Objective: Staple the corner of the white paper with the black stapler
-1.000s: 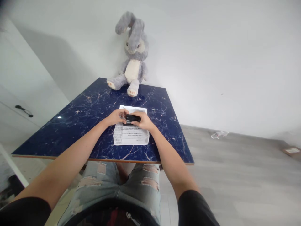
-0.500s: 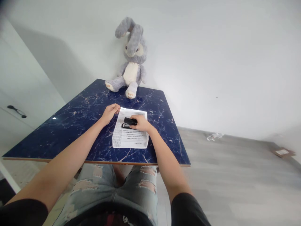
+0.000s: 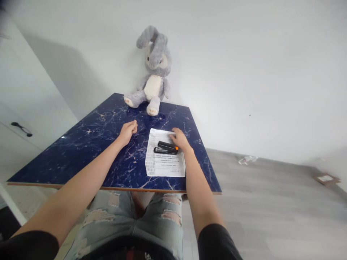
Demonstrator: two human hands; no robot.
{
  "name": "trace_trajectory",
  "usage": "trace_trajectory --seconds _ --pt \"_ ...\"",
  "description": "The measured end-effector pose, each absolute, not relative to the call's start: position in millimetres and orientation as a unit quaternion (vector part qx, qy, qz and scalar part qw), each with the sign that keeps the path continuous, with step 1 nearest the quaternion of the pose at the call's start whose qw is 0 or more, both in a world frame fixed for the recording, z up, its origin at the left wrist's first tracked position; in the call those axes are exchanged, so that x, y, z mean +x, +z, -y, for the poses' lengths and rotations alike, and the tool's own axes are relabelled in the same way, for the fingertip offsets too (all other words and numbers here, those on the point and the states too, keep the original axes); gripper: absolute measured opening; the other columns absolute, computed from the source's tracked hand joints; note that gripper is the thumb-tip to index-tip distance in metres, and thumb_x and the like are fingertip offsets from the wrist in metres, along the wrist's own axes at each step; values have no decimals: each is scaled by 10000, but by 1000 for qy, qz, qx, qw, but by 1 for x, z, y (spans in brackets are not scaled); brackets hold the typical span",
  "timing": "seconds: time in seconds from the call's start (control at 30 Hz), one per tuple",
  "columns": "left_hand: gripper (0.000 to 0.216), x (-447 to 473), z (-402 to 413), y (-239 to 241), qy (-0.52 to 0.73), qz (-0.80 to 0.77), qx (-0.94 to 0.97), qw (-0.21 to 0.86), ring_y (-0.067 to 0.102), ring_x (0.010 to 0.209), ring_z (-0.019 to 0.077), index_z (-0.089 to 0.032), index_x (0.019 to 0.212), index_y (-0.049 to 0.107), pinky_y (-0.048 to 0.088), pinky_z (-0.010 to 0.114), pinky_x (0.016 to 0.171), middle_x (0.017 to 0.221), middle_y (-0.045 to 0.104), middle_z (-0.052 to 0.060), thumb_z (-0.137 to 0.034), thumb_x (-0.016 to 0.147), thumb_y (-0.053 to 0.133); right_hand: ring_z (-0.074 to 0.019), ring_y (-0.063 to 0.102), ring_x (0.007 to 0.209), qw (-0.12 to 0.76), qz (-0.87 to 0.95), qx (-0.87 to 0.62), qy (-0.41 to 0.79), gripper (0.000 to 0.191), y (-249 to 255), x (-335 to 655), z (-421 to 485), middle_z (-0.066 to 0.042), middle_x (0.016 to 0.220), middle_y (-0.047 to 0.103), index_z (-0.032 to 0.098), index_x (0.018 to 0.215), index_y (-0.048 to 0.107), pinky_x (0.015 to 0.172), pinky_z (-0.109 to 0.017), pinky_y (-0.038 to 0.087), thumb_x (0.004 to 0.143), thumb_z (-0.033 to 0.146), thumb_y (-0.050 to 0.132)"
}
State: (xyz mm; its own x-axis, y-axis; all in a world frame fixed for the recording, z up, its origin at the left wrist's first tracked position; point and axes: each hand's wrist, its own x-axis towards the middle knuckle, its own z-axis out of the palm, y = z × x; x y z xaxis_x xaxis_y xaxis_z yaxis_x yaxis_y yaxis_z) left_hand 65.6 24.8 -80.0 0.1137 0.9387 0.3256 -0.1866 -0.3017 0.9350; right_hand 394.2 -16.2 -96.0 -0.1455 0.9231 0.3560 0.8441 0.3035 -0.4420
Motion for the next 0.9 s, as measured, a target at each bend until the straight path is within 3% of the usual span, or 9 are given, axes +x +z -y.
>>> trace_trajectory --seconds 0.07,0.13,0.33,0.43,0.7,0.9 --pt "641 55 -26 -73 602 -290 500 550 249 412 74 -218 559 251 303 261 450 478 225 -68 -590 933 615 -356 442 1472 227 752 -614 74 536 -111 388 5 -275 1515 516 76 1365 600 1223 -558 325 1000 454 500" --pt "659 37 -25 -65 629 -242 443 591 195 395 73 -214 566 155 323 258 448 472 145 -72 -544 982 546 -369 352 1534 188 744 -637 75 562 -119 375 -4 -288 1581 434 70 1443 538 1245 -606 251 1021 435 477" --pt "647 -24 -16 -52 795 -96 306 515 114 418 79 -182 597 96 306 224 459 496 72 -75 -465 1042 471 -435 220 1573 114 756 -640 71 603 -110 291 -31 -248 1680 278 48 1548 427 1257 -635 165 1051 390 408" --pt "624 -41 -15 -51 830 -39 293 473 27 448 95 -170 609 88 257 227 446 533 -18 -67 -435 1060 427 -475 169 1572 89 762 -636 78 674 -101 235 -48 -249 1697 227 14 1566 383 1256 -650 140 1057 456 377" --pt "623 -50 -17 -51 855 -17 341 389 -90 466 103 -169 660 81 74 269 398 595 -122 -47 -500 1026 461 -407 231 1564 114 826 -546 75 630 -99 130 -84 -269 1662 298 -51 1489 431 1289 -508 157 1051 403 418" --pt "656 -48 -29 -55 824 108 328 450 -96 414 70 -180 618 108 67 248 367 539 -118 -79 -474 985 566 -268 298 1566 113 867 -480 77 434 -106 117 -94 -189 1688 300 103 1473 479 1278 -584 184 1072 242 384"
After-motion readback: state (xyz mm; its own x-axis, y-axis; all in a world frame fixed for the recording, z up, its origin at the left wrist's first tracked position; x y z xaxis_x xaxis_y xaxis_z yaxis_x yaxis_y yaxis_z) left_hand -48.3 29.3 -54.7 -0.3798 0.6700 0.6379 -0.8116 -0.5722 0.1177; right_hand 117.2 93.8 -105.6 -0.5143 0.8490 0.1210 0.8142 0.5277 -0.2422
